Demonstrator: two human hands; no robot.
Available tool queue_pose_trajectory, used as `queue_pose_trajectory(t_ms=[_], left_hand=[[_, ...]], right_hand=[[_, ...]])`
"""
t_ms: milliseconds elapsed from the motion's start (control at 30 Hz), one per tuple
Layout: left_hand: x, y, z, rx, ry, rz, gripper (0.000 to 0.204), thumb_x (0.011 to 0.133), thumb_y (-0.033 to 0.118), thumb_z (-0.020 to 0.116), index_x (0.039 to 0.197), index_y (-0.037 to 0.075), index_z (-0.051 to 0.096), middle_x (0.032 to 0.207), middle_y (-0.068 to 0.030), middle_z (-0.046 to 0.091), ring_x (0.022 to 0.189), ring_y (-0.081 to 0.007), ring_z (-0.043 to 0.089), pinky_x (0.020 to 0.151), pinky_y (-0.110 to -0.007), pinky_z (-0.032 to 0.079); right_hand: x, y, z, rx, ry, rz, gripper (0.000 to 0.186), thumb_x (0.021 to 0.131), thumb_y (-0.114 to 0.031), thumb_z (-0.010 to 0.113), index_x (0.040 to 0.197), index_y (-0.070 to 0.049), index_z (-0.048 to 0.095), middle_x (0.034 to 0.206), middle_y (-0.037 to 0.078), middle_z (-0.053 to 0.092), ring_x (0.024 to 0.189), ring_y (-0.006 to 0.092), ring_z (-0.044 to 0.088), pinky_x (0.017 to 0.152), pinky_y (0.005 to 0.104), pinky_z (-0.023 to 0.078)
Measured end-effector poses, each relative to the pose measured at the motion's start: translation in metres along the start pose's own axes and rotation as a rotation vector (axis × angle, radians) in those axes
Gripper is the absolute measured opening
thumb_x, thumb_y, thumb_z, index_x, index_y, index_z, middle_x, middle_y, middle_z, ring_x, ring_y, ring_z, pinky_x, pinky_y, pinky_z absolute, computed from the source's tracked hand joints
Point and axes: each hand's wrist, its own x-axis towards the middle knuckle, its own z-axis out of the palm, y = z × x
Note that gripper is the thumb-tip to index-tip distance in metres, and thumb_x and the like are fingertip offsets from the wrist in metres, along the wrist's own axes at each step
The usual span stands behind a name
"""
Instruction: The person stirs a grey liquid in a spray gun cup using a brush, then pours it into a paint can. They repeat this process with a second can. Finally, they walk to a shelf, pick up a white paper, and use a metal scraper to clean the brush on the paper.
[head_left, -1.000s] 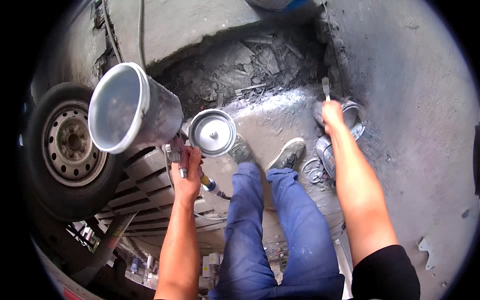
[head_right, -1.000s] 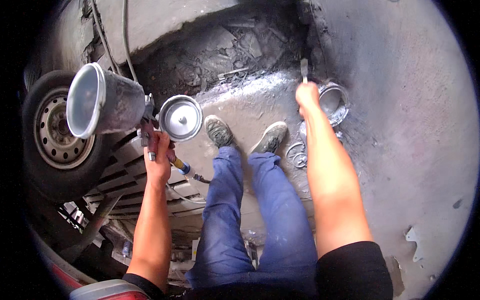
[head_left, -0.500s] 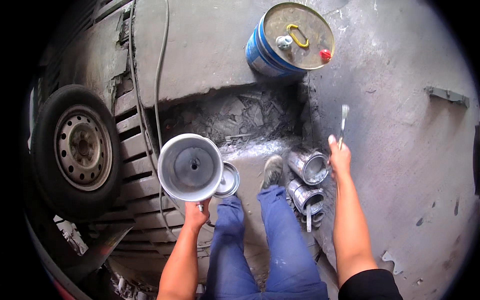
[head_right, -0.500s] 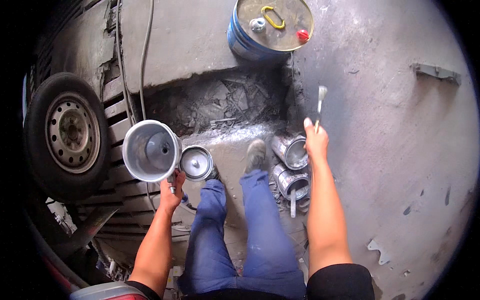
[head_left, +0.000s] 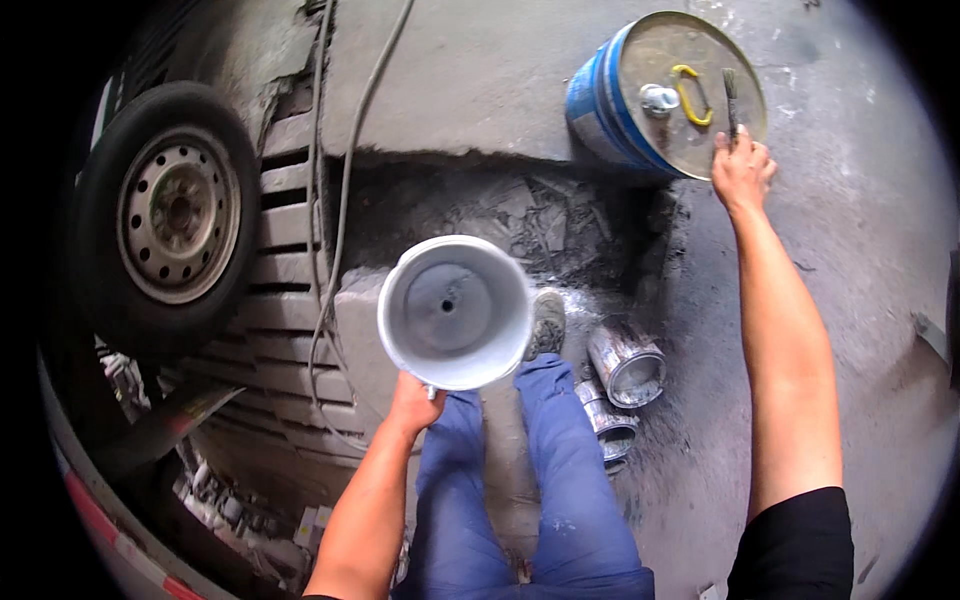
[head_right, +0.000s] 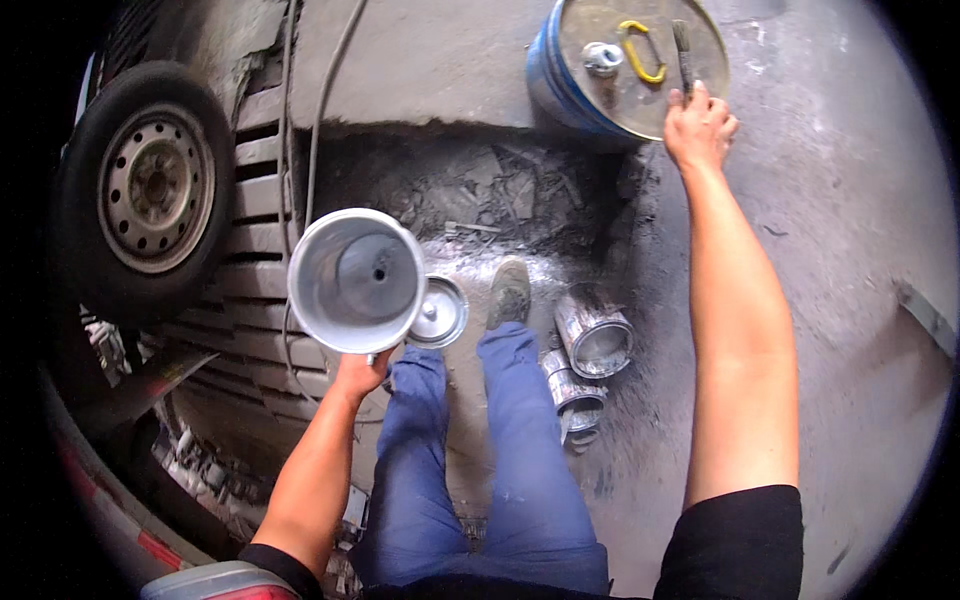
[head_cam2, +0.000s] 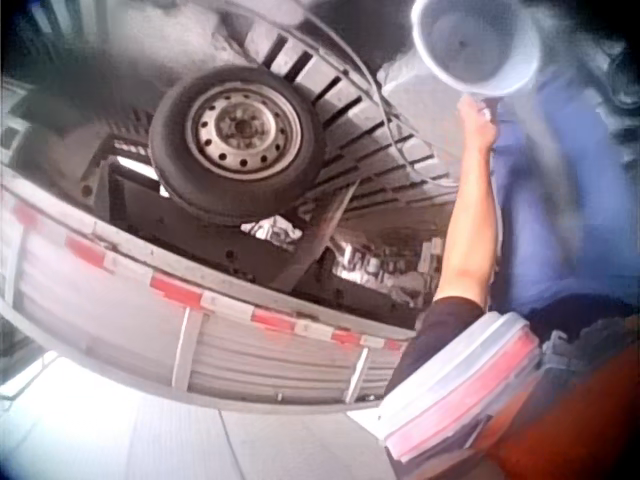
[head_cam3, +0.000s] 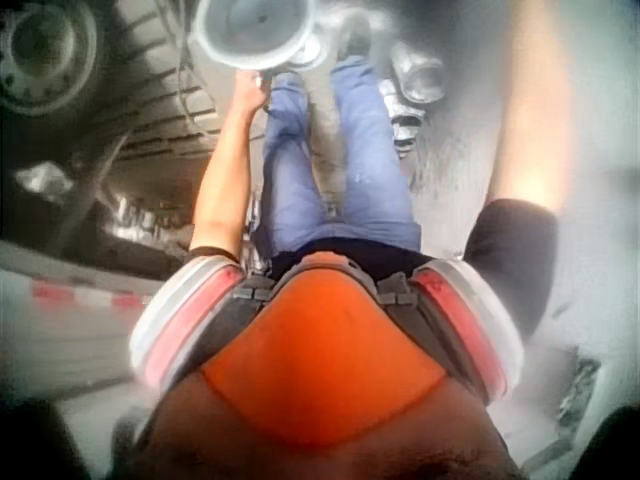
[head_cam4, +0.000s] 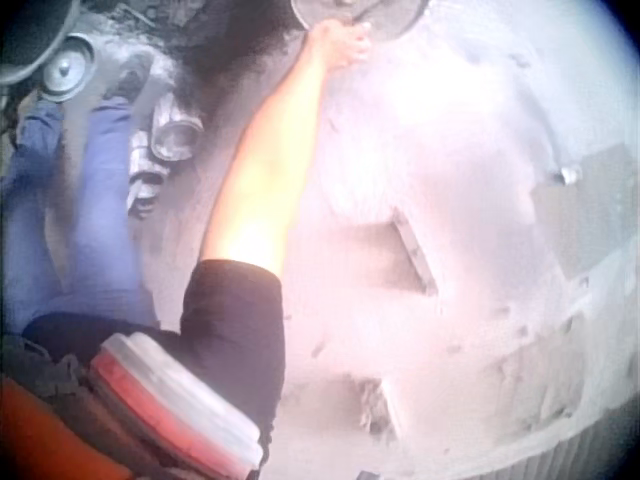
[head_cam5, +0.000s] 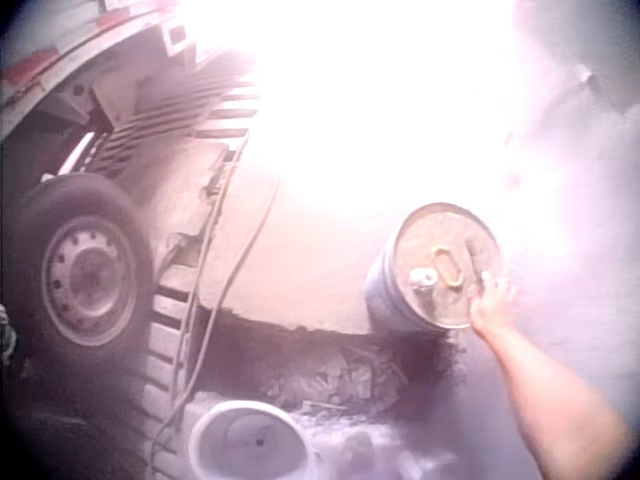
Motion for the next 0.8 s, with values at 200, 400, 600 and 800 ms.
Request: queue_pose_trajectory(t_ms=[200,400,600,800], left_hand=[[0.011,0.036,0.015,0.041,0.033,0.068,0.024,0.067,-0.005,0.057,0.089,0.000,0.065,0.091,-0.0185,0.067,0.087,-0.0386,0.064,0.078,-0.039,0.051],[0.011,0.029,0.020,-0.022,0.021,-0.035,0.023,0.072,-0.002,0.060,0.094,0.002,0.063,0.089,-0.0166,0.068,0.085,-0.0357,0.065,0.076,-0.037,0.050],[0.023,0.029,0.028,-0.122,0.058,-0.237,0.026,0.086,0.018,0.066,0.106,0.004,0.059,0.091,-0.0154,0.068,0.084,-0.0323,0.066,0.076,-0.038,0.050],[0.019,0.010,0.032,-0.083,0.086,-0.204,0.024,0.086,0.020,0.066,0.103,0.004,0.058,0.085,-0.0167,0.066,0.079,-0.0338,0.064,0.072,-0.039,0.050]], right_hand=[[0.023,0.032,0.016,0.029,0.138,-0.245,0.051,0.092,-0.047,0.049,0.132,-0.014,0.050,0.113,0.017,0.053,0.107,0.0385,0.051,0.094,0.0486,0.042],[0.052,0.011,-0.035,0.632,-0.214,0.082,0.031,0.086,-0.018,0.051,0.111,-0.006,0.064,0.087,0.013,0.066,0.072,0.0254,0.062,0.067,0.0386,0.049],[0.047,-0.044,-0.071,0.979,-0.676,0.098,0.030,0.081,-0.014,0.060,0.108,-0.004,0.065,0.077,0.004,0.061,0.057,0.0118,0.054,0.046,0.0267,0.039],[0.071,-0.059,-0.058,0.780,-0.775,0.066,0.012,0.080,-0.018,0.050,0.073,-0.010,0.054,0.059,0.002,0.047,0.049,0.0128,0.042,0.044,0.0305,0.031]])
